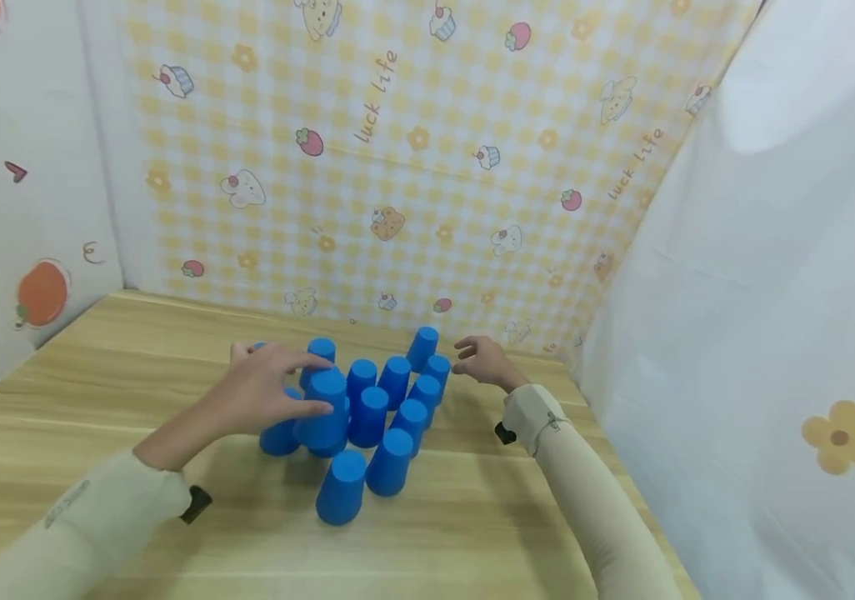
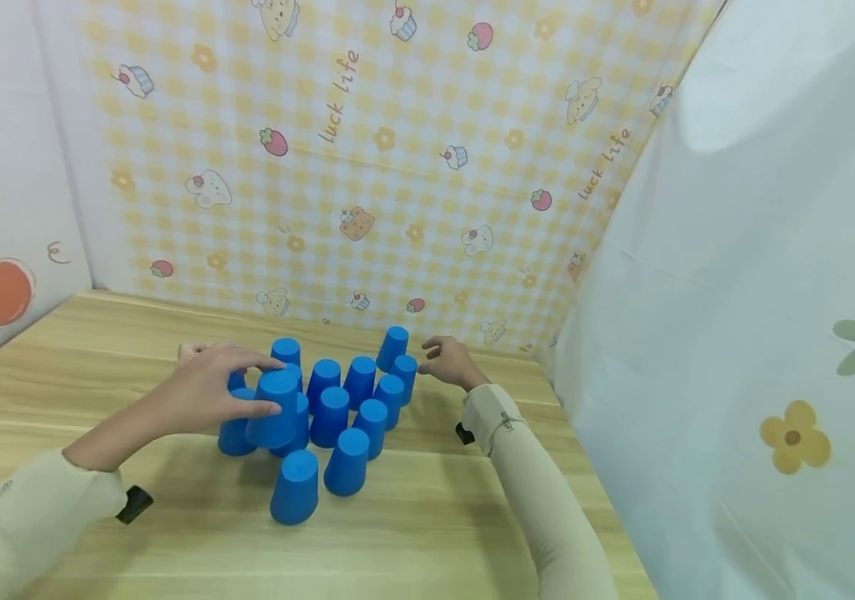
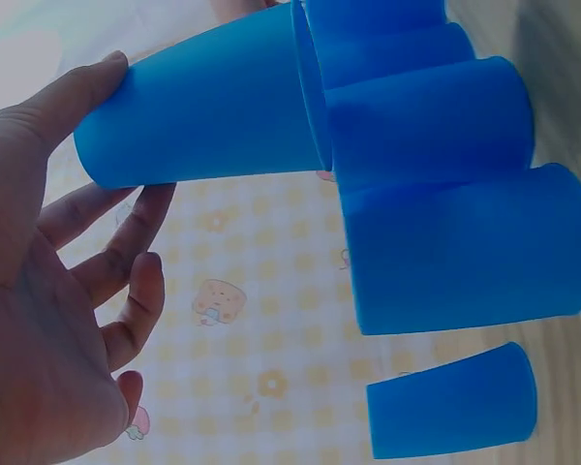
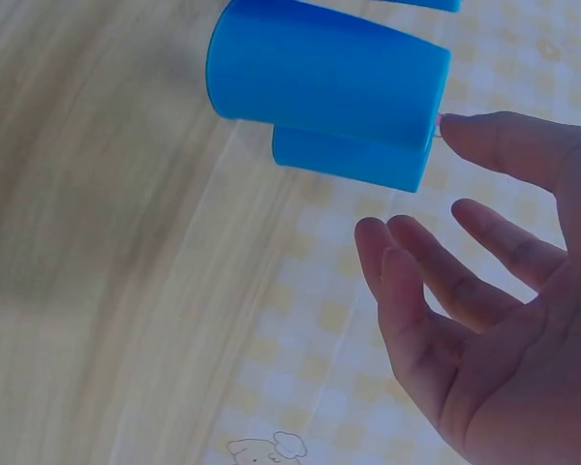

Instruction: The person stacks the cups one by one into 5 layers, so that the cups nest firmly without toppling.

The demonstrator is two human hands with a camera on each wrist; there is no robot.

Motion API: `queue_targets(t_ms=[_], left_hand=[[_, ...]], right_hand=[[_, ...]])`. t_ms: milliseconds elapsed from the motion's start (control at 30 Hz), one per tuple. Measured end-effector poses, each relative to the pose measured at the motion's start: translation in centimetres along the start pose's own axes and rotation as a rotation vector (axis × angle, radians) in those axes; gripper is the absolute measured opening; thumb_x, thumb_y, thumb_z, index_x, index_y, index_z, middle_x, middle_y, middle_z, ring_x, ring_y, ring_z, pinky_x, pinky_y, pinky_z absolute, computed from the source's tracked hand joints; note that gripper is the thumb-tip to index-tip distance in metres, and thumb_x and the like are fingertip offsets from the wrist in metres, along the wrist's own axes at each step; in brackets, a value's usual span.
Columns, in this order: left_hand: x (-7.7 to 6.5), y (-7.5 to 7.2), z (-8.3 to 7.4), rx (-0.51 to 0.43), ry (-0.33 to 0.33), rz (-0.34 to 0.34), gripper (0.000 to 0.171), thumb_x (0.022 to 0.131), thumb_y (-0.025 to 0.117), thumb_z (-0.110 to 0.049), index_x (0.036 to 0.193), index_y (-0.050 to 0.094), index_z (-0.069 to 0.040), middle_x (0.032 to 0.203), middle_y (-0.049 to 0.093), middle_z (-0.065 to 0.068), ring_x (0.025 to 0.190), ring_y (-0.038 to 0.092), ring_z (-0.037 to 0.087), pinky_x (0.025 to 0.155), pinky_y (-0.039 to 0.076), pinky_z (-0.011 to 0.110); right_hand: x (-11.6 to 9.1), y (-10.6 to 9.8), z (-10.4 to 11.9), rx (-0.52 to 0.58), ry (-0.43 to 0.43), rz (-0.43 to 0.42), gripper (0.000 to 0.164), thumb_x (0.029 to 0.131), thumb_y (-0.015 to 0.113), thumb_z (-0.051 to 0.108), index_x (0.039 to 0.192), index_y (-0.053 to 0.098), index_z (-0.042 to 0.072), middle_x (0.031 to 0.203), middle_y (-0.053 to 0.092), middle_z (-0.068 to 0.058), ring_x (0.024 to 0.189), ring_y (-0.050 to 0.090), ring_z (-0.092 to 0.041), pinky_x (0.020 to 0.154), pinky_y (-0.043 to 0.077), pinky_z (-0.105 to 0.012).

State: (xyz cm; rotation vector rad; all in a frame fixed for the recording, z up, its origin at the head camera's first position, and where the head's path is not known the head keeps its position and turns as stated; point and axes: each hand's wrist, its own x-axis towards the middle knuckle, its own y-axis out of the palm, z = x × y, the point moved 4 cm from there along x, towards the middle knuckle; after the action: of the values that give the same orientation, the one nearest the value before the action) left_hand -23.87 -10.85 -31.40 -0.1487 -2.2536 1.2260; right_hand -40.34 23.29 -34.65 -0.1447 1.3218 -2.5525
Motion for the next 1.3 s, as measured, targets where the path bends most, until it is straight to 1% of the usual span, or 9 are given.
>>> queue_targets(t_ms=[267,433,533,667,800,1000,1100,1167,1300], left_hand=[[2.8,-0.5,-0.6,-0.021,-0.011,0.038,0.058,0.079,0.078,-0.054,0.124,0.069,-0.019,0.112,0.071,0.0,0.094,0.057,0.021,0.078,0.023,0.045],[5.2,-0.5,-1.0,-0.033,-0.018,0.061,0.058,0.081,0.077,-0.055,0.127,0.067,-0.02,0.115,0.071,0.0,0.101,0.059,0.024,0.085,0.024,0.051],[6.8,-0.3,-1.2,-0.035,-0.033,0.079,0.058,0.081,0.077,-0.053,0.127,0.066,-0.02,0.116,0.07,0.0,0.11,0.059,0.026,0.095,0.022,0.06],[8.6,0.3,-1.5,-0.024,-0.07,0.111,0.058,0.082,0.076,-0.052,0.129,0.065,-0.02,0.119,0.069,0.001,0.118,0.058,0.028,0.101,0.016,0.064],[10.2,1.1,-1.9,-0.016,-0.112,0.143,0.062,0.084,0.074,-0.053,0.134,0.062,-0.019,0.124,0.067,0.004,0.12,0.056,0.028,0.099,0.018,0.062],[12.5,2.4,-1.9,-0.034,-0.168,0.158,0.06,0.085,0.074,-0.05,0.136,0.06,-0.021,0.129,0.065,0.006,0.127,0.051,0.032,0.108,0.002,0.072],[13.5,2.9,-1.7,-0.044,-0.167,0.162,0.057,0.084,0.077,-0.046,0.132,0.062,-0.019,0.128,0.066,0.005,0.126,0.053,0.031,0.108,0.004,0.071],[14.1,3.2,-1.5,-0.048,-0.17,0.173,0.055,0.084,0.078,-0.044,0.13,0.063,-0.018,0.127,0.066,0.005,0.124,0.054,0.029,0.107,0.008,0.067],[15.1,3.8,-1.0,-0.068,-0.204,0.186,0.053,0.086,0.077,-0.041,0.13,0.063,-0.016,0.129,0.065,0.007,0.124,0.053,0.031,0.106,0.007,0.067]], right_hand=[[-1.3,-0.2,0.3,0.048,-0.002,0.024,0.051,0.087,0.074,0.012,0.134,0.056,0.002,0.129,0.061,-0.025,0.106,0.066,-0.038,0.08,0.057,-0.049],[-1.4,0.2,0.3,0.05,-0.031,-0.004,0.049,0.086,0.074,0.009,0.132,0.058,0.002,0.127,0.063,-0.022,0.109,0.065,-0.037,0.082,0.058,-0.047],[-1.4,0.5,0.3,0.052,-0.056,-0.027,0.047,0.086,0.075,0.009,0.13,0.059,0.002,0.125,0.064,-0.021,0.11,0.064,-0.036,0.082,0.058,-0.044],[-1.5,0.6,0.0,0.078,-0.062,-0.025,0.049,0.085,0.076,0.009,0.13,0.059,0.003,0.125,0.064,-0.02,0.106,0.066,-0.036,0.08,0.058,-0.046],[-1.7,0.5,-0.3,0.101,-0.057,-0.005,0.052,0.084,0.077,0.006,0.132,0.058,0.004,0.127,0.063,-0.02,0.103,0.066,-0.035,0.08,0.057,-0.049],[-2.1,0.2,-0.3,0.1,-0.065,0.014,0.054,0.084,0.077,0.005,0.134,0.057,0.004,0.129,0.062,-0.021,0.102,0.068,-0.033,0.081,0.057,-0.049],[-2.0,0.4,-0.1,0.11,-0.083,0.009,0.055,0.085,0.077,0.006,0.135,0.056,0.004,0.13,0.061,-0.021,0.102,0.068,-0.032,0.082,0.058,-0.045],[-2.0,0.7,0.1,0.127,-0.094,0.006,0.056,0.085,0.077,0.006,0.136,0.055,0.004,0.131,0.06,-0.022,0.105,0.067,-0.033,0.085,0.057,-0.043],[-1.9,1.3,0.3,0.165,-0.108,-0.01,0.056,0.085,0.077,0.005,0.136,0.054,0.002,0.133,0.058,-0.023,0.109,0.065,-0.037,0.089,0.056,-0.043]])
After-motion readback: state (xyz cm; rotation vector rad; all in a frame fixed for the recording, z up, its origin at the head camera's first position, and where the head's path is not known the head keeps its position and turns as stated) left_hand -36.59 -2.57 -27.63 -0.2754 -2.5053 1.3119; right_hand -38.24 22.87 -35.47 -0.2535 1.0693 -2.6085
